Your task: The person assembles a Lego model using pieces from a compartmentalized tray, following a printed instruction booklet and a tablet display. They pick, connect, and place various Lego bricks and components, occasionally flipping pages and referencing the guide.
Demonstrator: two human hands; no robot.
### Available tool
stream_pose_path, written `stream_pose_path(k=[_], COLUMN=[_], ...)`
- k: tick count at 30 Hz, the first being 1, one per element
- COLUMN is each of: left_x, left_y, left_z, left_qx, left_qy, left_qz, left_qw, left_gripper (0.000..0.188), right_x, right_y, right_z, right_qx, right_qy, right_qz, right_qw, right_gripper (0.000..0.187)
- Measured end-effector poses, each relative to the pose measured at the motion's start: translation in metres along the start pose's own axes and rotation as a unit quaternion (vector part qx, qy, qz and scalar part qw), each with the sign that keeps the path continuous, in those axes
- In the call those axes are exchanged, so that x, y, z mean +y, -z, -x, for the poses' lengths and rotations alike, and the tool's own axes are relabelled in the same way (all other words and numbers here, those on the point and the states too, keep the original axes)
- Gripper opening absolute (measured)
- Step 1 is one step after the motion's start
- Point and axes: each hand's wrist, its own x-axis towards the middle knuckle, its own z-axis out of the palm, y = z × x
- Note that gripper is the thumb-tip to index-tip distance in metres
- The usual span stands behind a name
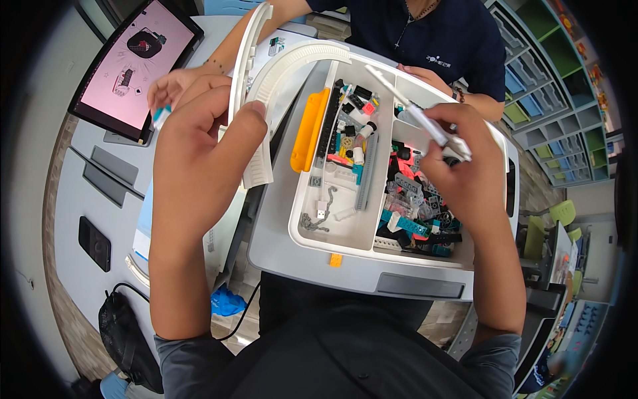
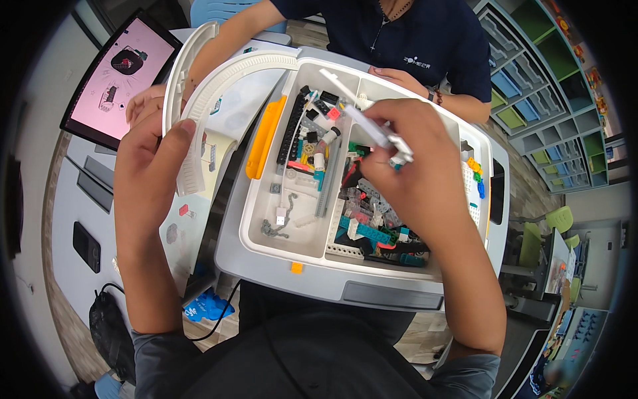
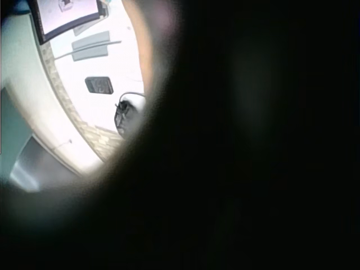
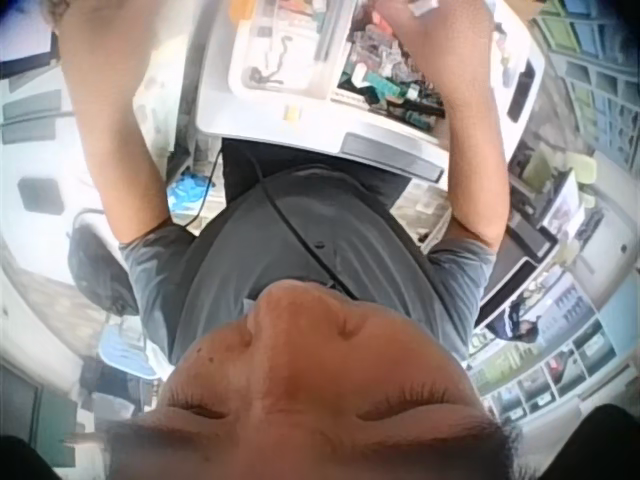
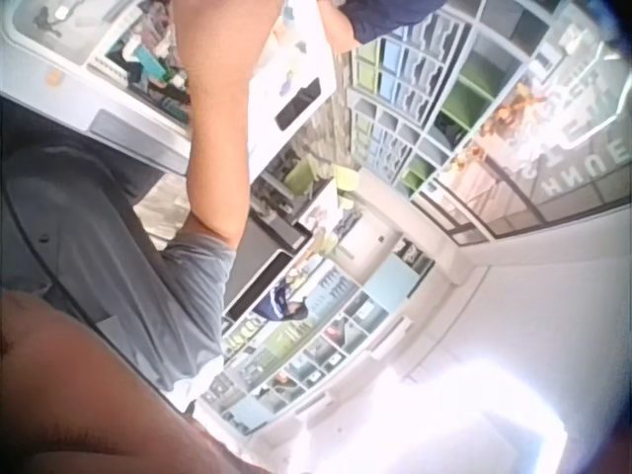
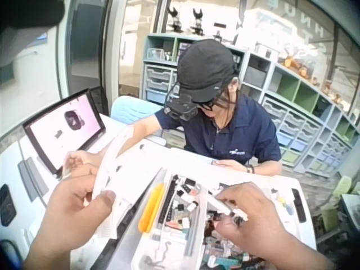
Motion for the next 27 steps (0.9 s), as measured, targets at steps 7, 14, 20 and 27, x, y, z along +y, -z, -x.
stream_pose_path(k=[7, 14, 20, 27], left_x=[0.004, 0.0, 0.007, 0.005], left_y=[-0.004, -0.016, -0.011, -0.008], left_z=[0.003, 0.002, 0.004, 0.002], left_qx=[-0.012, -0.028, -0.014, -0.009], left_qy=[-0.013, -0.019, -0.016, -0.024], left_qz=[0.031, -0.004, -0.018, -0.006], left_qw=[0.999, 0.999, 1.0, 1.0], left_gripper=[0.023, 0.023, 0.023, 0.025], right_x=[-0.007, -0.024, -0.037, -0.038], right_y=[0.044, 0.035, 0.034, 0.034], right_z=[0.017, 0.018, 0.012, 0.011], right_qx=[0.063, 0.042, 0.053, 0.06], right_qy=[-0.035, -0.055, -0.078, -0.135], right_qz=[0.024, -0.048, -0.093, -0.181], right_qw=[0.997, 0.996, 0.991, 0.972], right_gripper=[0.035, 0.038, 0.041, 0.042])
